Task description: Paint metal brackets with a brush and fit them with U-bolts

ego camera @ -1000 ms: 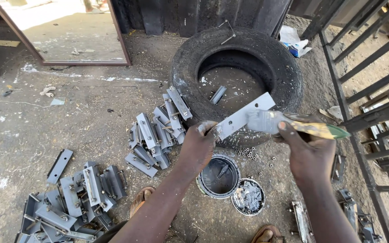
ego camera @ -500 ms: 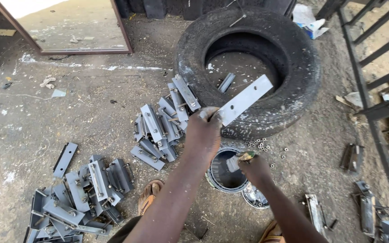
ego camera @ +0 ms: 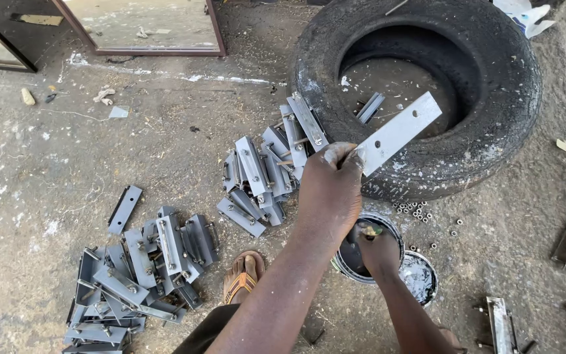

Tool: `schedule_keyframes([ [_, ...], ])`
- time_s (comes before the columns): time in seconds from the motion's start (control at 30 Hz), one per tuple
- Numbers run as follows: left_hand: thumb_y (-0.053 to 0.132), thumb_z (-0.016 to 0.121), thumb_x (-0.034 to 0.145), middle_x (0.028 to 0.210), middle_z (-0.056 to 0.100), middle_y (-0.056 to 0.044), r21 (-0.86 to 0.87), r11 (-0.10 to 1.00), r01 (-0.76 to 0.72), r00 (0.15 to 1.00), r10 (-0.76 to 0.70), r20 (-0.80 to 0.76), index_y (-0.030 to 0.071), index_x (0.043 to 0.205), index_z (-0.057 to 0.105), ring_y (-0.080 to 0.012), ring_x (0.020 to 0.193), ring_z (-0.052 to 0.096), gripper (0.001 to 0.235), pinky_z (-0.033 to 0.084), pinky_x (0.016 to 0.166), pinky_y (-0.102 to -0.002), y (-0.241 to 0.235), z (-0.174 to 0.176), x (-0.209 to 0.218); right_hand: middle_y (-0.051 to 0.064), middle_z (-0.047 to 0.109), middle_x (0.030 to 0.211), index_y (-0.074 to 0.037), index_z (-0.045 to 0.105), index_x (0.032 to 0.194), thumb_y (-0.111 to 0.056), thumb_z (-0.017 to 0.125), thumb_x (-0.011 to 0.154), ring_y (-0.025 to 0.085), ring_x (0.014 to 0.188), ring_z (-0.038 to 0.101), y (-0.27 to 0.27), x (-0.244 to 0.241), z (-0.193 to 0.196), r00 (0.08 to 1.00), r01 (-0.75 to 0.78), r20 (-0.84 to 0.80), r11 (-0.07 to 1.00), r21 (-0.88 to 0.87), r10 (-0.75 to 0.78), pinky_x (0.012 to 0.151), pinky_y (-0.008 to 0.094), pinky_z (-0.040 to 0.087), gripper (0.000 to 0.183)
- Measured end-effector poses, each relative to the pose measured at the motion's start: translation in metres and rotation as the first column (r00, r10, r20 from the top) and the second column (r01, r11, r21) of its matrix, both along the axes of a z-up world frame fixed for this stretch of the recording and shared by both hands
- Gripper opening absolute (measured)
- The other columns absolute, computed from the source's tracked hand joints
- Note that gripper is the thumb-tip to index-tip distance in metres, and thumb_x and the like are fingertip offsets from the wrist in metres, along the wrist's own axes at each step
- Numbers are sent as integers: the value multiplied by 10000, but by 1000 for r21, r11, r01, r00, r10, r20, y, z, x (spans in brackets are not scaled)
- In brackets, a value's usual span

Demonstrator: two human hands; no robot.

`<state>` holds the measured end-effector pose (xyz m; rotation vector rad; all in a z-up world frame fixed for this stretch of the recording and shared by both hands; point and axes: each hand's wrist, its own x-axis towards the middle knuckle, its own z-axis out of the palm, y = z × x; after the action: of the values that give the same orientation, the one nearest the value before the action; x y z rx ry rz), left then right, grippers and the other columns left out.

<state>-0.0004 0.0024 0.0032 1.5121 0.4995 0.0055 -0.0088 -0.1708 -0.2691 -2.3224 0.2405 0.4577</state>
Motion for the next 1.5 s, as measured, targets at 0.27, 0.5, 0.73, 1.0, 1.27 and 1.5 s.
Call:
schedule_keyframes([
  [0.27,220,568,965,1106,730,-182,27,999,20,1000,-19,-21,47,1282,697,-356,1126,684,384,522,942,-544,1,13,-5,232,701,778,40,728,812,-217,698,834,401,702,718,-48,4,-23,957,274,-157,937,214,-244,692,542,608,259],
  [0.5,185,546,997,1347,636,-289,-131,989,74,996,-79,-30,-19,1393,601,-509,1343,528,449,449,1067,-636,-5,0,-4,17,648,907,-56,661,1028,-123,697,854,278,770,743,-137,42,21,859,484,-278,504,715,-431,722,405,657,190],
  [0.73,241,573,1000,1258,689,-227,-68,981,182,983,-182,-1,57,1352,666,-445,1240,608,408,508,984,-616,-18,-48,-6,-31,703,899,-187,661,952,-222,657,821,162,727,707,-126,11,229,888,384,-234,357,851,-397,676,299,635,136],
  [1.0,249,575,988,1262,688,-228,105,938,331,943,-328,-47,82,1330,692,-478,1228,609,398,505,983,-639,-29,-61,-3,113,722,749,-43,653,876,-44,681,834,233,632,754,-99,16,239,897,272,-66,430,861,-436,594,363,650,51],
  [1.27,195,484,1017,1375,573,-351,75,926,370,929,-369,-23,-54,1459,515,-556,1283,540,509,480,996,-700,-25,-23,-14,167,711,750,3,647,899,38,708,806,280,610,751,-80,17,264,866,208,64,474,856,-496,537,439,666,117],
  [1.5,212,492,1018,1397,574,-328,38,933,357,934,-357,-27,-5,1453,557,-564,1276,538,490,493,989,-683,-22,-39,-17,173,690,726,24,668,883,73,694,779,299,610,745,-74,12,261,864,161,133,518,840,-485,553,464,672,117],
])
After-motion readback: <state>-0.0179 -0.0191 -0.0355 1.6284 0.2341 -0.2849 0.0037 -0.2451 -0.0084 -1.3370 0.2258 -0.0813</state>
